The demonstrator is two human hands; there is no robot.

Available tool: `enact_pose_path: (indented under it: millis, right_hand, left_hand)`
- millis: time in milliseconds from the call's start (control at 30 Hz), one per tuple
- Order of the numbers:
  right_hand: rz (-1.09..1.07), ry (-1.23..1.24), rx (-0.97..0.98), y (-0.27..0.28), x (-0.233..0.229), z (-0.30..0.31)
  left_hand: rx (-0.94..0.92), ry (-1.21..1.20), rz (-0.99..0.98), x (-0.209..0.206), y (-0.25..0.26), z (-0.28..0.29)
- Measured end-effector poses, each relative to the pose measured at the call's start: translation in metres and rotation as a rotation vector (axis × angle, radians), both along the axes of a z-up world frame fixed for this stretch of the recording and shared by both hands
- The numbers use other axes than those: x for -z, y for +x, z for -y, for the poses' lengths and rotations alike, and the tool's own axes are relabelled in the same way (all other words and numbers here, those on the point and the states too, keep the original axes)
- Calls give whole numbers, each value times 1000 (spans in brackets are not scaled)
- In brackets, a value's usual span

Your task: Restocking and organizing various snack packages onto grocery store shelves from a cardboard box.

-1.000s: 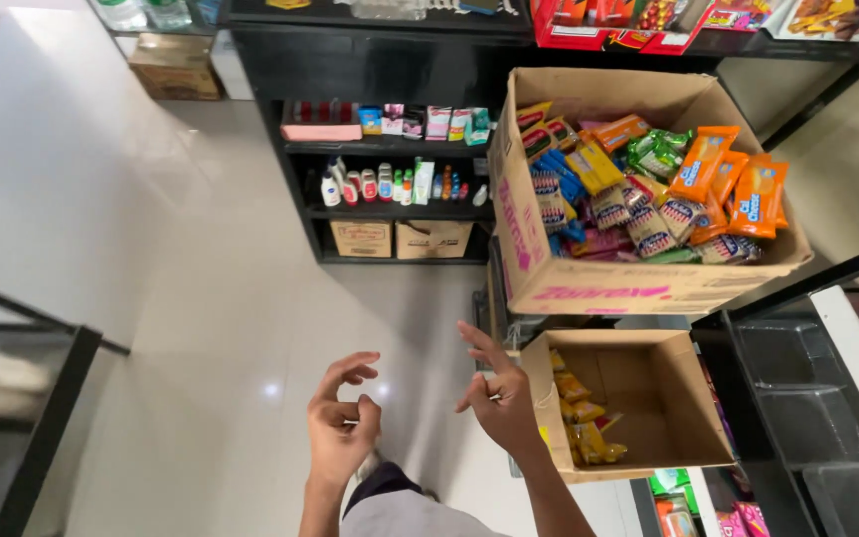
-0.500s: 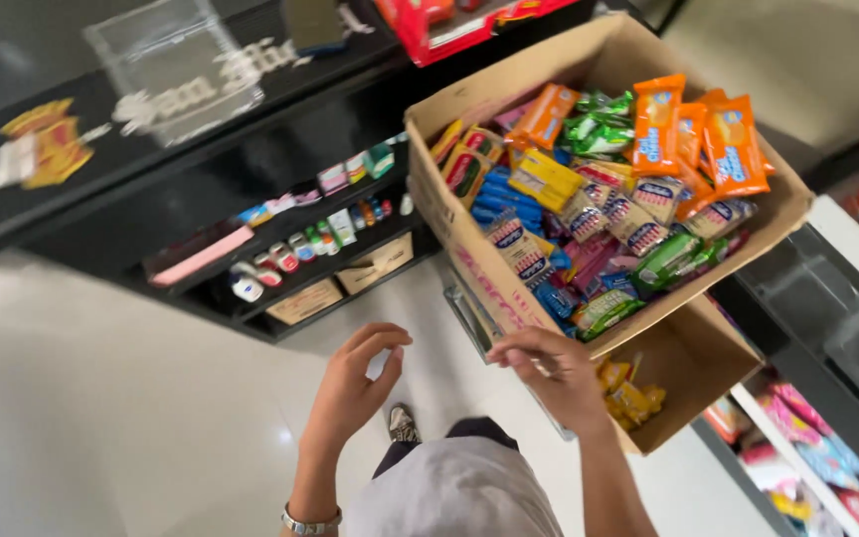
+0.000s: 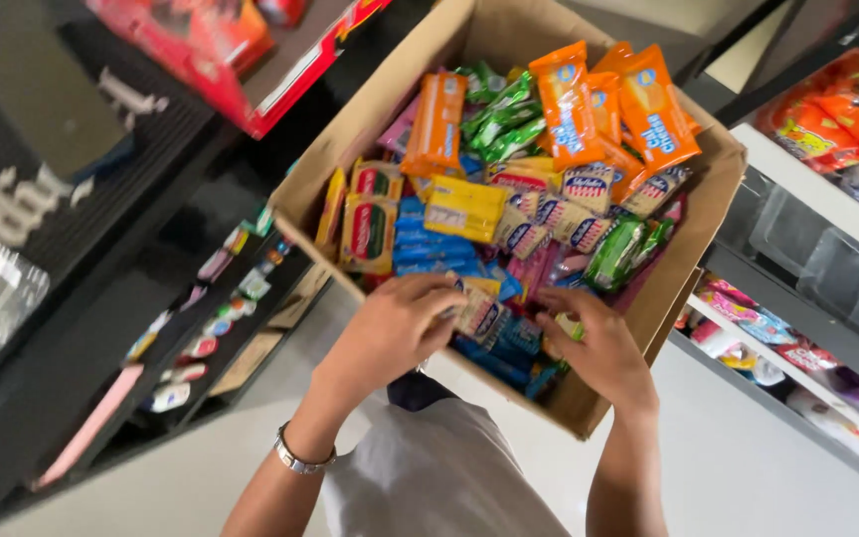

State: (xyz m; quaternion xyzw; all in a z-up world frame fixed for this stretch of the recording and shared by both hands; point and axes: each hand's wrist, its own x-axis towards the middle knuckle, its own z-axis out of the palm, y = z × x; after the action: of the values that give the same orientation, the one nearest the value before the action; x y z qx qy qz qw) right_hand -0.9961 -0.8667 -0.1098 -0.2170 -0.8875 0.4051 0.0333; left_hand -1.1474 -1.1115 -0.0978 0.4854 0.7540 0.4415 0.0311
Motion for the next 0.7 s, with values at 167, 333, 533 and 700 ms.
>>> enact_pose_path:
  millis: [167, 333, 533, 700]
  right_hand:
    - [189, 161, -144, -2, 21, -15]
    - [279, 221, -155, -23, 24, -32]
    - [54, 443, -126, -89, 54, -53]
    - [245, 477, -32, -120, 104, -55]
  left_hand:
    - [414, -367, 77, 26, -40, -71]
    - [643, -680, -195, 95, -34, -112]
    - [410, -717, -657, 103, -17, -110]
    - [378, -551, -603, 98, -36, -105]
